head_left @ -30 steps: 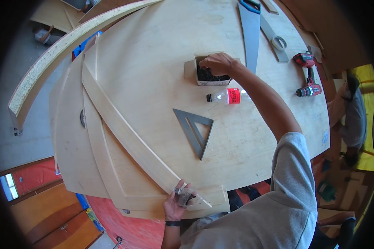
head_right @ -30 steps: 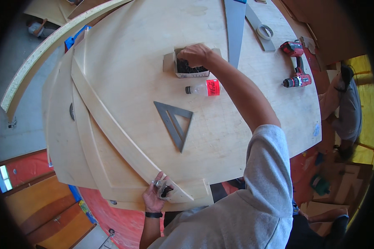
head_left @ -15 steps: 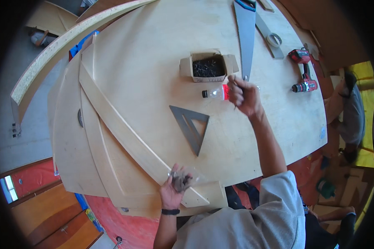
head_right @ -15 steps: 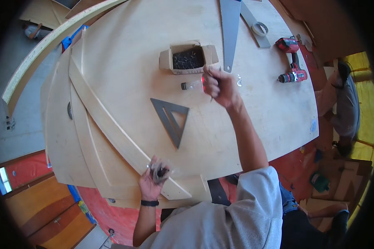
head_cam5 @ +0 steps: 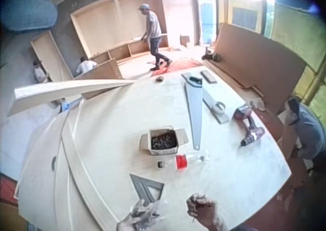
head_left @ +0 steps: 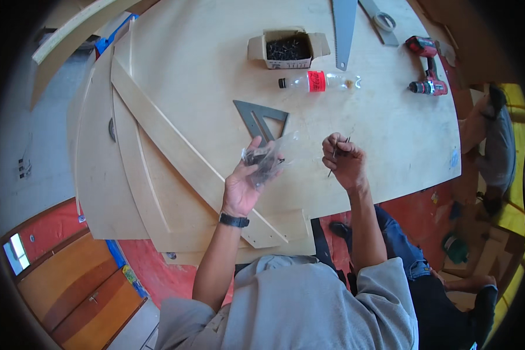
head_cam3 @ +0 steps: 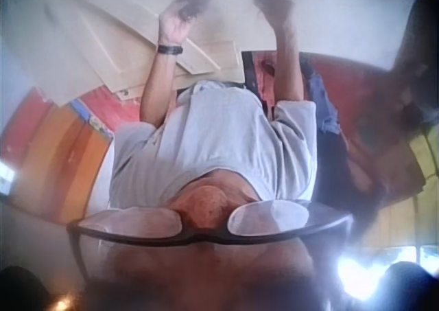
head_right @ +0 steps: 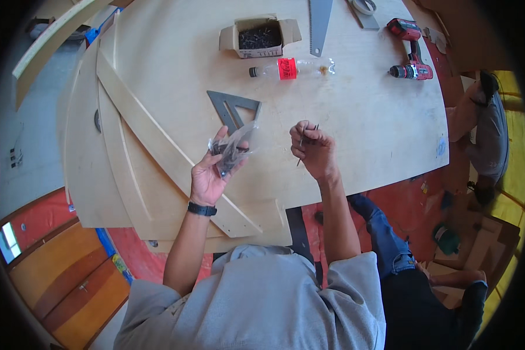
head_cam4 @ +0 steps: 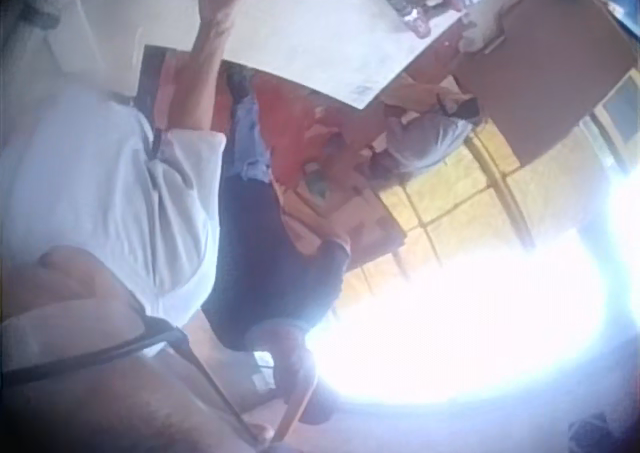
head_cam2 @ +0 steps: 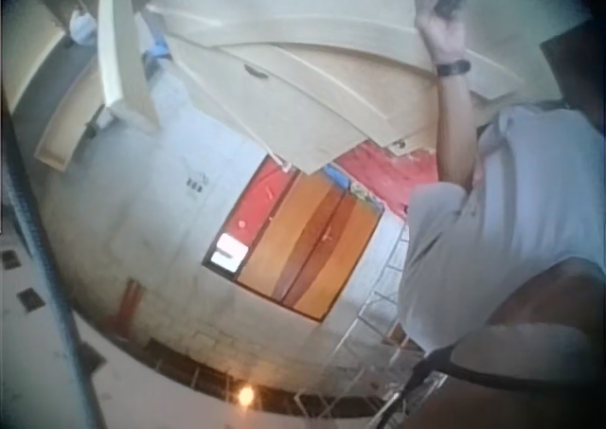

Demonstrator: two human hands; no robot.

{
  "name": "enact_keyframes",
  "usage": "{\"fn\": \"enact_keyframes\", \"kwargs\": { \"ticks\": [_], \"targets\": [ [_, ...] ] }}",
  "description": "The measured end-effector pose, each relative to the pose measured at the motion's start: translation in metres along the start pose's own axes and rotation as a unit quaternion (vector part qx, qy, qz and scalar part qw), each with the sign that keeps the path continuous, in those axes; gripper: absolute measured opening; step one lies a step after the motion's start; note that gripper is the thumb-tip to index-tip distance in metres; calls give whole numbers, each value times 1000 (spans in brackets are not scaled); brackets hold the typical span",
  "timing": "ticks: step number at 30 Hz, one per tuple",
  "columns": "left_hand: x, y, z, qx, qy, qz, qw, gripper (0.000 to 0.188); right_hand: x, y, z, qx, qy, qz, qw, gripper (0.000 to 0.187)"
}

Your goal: The person drills into a wooden box, walks to a table to retrieve screws from a plastic bag and a container, and returns to drive screws into the wooden box using a power drill.

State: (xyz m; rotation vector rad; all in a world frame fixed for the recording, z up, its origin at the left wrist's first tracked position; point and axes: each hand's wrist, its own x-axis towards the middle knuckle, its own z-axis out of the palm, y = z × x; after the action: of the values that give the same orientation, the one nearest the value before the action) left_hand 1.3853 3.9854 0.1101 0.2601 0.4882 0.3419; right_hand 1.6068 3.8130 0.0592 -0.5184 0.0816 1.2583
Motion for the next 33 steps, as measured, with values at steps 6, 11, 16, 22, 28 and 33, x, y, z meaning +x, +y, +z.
{"fn": "enact_keyframes", "kwargs": {
  "ticks": [6, 11, 16, 22, 28, 33],
  "targets": [
    [8, -11, 9, 92, 0, 4, 996, 73, -31, 0, 9, -59, 32, 18, 998, 17],
    [4, -15, 12, 96, 0, -16, 995, 75, -48, -7, 43, -115, 69, -1, 991, 17],
    [1, -16, 11, 108, -5, -34, 994, 75, -39, 6, 84, -609, 81, -89, 784, 18],
    [3, -23, 15, 150, -30, -24, 988, 75, -29, 12, 90, -759, 84, 9, 645, 21],
    [2, -29, 14, 167, -41, -35, 985, 77, -30, 16, 73, -680, 32, -48, 731, 20],
    [1, -24, 19, 157, -48, -53, 985, 78, -31, 3, 83, -691, 33, -4, 722, 16]
  ]
}}
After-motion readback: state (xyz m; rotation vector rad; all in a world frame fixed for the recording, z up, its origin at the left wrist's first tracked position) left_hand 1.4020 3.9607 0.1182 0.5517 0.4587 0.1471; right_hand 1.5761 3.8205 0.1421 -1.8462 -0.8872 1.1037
